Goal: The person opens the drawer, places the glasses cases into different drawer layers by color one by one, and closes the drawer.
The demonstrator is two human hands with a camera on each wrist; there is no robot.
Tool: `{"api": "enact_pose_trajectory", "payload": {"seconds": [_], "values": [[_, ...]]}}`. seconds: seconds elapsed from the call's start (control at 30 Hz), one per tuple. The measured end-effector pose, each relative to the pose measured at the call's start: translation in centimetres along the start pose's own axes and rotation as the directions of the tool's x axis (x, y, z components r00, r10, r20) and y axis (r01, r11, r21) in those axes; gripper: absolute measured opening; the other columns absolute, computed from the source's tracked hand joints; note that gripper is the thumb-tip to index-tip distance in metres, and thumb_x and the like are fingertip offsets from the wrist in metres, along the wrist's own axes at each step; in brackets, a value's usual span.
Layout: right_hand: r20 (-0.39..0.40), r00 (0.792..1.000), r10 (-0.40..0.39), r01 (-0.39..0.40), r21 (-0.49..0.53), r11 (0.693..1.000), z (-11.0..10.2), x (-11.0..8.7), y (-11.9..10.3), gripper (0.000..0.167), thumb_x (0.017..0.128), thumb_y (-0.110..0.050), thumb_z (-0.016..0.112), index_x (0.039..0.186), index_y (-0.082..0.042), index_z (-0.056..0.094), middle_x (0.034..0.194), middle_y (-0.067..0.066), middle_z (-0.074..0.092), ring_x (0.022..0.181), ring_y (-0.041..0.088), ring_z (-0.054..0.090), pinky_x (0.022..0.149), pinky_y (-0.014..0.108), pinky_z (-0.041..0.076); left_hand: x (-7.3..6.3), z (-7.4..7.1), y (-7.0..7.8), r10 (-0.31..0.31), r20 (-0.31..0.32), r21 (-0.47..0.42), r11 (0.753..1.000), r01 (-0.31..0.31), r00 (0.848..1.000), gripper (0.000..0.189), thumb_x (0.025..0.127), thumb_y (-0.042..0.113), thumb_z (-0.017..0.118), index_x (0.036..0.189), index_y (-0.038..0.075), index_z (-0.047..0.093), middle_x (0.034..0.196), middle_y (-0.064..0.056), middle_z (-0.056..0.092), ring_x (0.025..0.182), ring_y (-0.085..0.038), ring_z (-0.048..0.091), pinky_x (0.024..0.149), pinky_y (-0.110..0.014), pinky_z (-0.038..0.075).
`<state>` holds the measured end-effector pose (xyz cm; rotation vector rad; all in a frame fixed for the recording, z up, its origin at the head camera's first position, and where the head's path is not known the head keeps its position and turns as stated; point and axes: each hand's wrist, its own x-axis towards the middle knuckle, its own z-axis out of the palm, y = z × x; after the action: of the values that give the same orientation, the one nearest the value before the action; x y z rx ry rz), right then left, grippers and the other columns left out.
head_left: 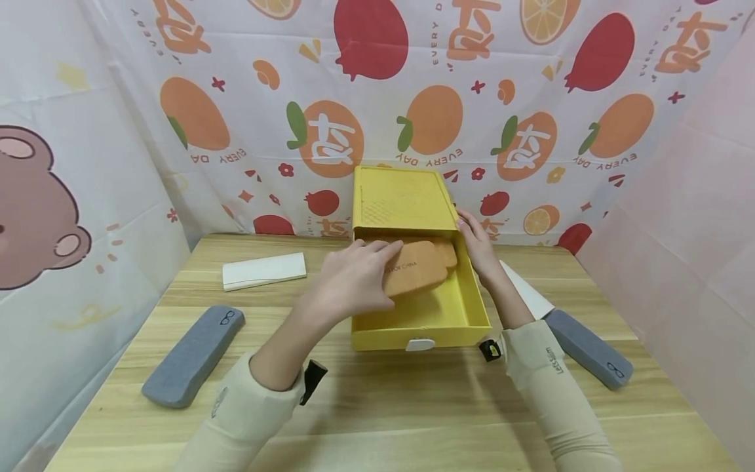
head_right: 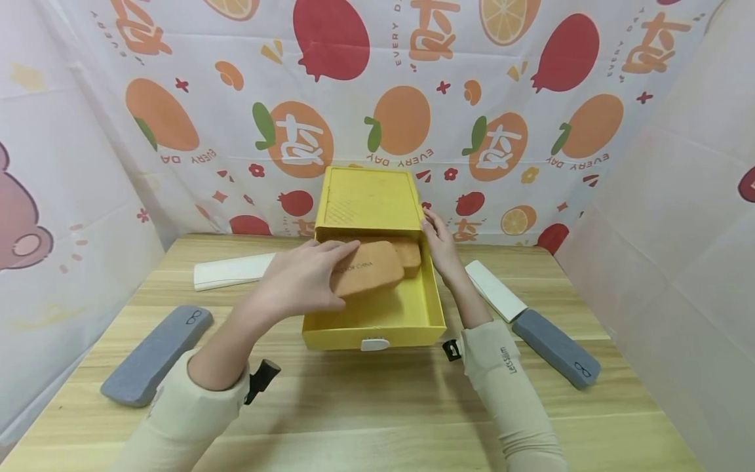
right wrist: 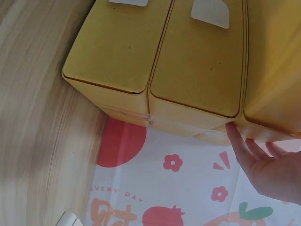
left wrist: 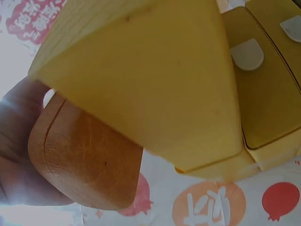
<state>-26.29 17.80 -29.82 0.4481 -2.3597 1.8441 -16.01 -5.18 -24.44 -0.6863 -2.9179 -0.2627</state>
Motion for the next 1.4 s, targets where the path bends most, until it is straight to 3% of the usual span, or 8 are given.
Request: {"api": "enact_pose_trajectory", "payload": {"seconds": [0.27,0.37,0.53,0.77,1.07,1.3,1.4], "values": [[0.002,1.0,-0.003,0.003,-0.007,1.0,0.0,0.0,0.1,0.046,0.101,-0.017,0.034,0.141,0.005,0.027,0.144,0.02,0.026,0.132,0.028,0.022,0.106,0.039,0.017,0.9,0.4,0.6,0.123,0.067,-0.006,0.992,-0.123,0.99,0.076,0.062,0.036,0.075,0.133,0.022,0.05,0.126,0.003,0.054,0.101,-0.019,0.053,0.064,-0.036,0.046],[-0.002,1.0,-0.002,0.002,-0.011,1.0,0.0,0.0,0.0,0.046,0.101,-0.017,0.034,0.141,0.005,0.028,0.144,0.02,0.026,0.132,0.029,0.023,0.106,0.039,0.018,1.3,0.6,0.6,0.178,0.09,-0.011,0.984,-0.178,0.98,0.065,0.062,0.034,0.075,0.123,0.023,0.056,0.114,0.006,0.059,0.09,-0.015,0.054,0.057,-0.032,0.043],[-0.005,1.0,0.002,-0.002,-0.016,1.0,0.0,0.0,0.0,0.046,0.101,-0.017,0.034,0.141,0.004,0.028,0.144,0.02,0.027,0.131,0.029,0.024,0.105,0.04,0.02,2.0,1.0,0.9,0.237,0.143,0.014,0.97,-0.241,0.961,0.057,0.062,0.035,0.076,0.115,0.024,0.059,0.099,0.009,0.059,0.08,-0.012,0.052,0.057,-0.03,0.041],[0.003,1.0,0.003,-0.003,-0.013,1.0,0.0,0.0,0.1,0.046,0.101,-0.018,0.034,0.141,0.004,0.027,0.144,0.02,0.025,0.132,0.029,0.022,0.106,0.04,0.018,2.4,1.6,1.7,0.226,0.163,0.026,0.972,-0.233,0.96,0.058,0.064,0.039,0.078,0.116,0.023,0.057,0.099,0.009,0.058,0.081,-0.014,0.052,0.056,-0.03,0.041],[-0.005,1.0,0.009,-0.009,-0.02,1.0,0.1,-0.1,-0.1,0.046,0.1,-0.017,0.035,0.141,0.004,0.028,0.144,0.02,0.026,0.13,0.03,0.025,0.105,0.04,0.021,2.4,3.0,1.7,0.234,0.137,0.025,0.971,-0.239,0.963,0.064,0.066,0.046,0.076,0.122,0.023,0.056,0.103,0.008,0.058,0.084,-0.014,0.052,0.054,-0.03,0.041],[-0.012,1.0,-0.017,0.017,-0.013,1.0,-0.5,1.3,2.7,0.048,0.1,-0.026,0.037,0.141,-0.002,0.03,0.144,0.016,0.028,0.131,0.024,0.025,0.106,0.036,0.02,2.5,4.1,1.6,0.233,0.116,0.012,0.972,-0.235,0.966,0.069,0.067,0.052,0.073,0.125,0.021,0.054,0.109,0.005,0.058,0.095,-0.018,0.055,0.061,-0.035,0.047],[-0.013,1.0,-0.019,0.018,-0.019,1.0,-0.5,1.2,2.7,0.049,0.1,-0.028,0.037,0.141,-0.002,0.031,0.144,0.016,0.028,0.131,0.024,0.024,0.106,0.036,0.02,2.5,4.4,1.5,0.231,0.111,-0.004,0.973,-0.232,0.967,0.071,0.067,0.051,0.074,0.126,0.019,0.053,0.111,0.003,0.057,0.099,-0.019,0.055,0.064,-0.036,0.048]]}}
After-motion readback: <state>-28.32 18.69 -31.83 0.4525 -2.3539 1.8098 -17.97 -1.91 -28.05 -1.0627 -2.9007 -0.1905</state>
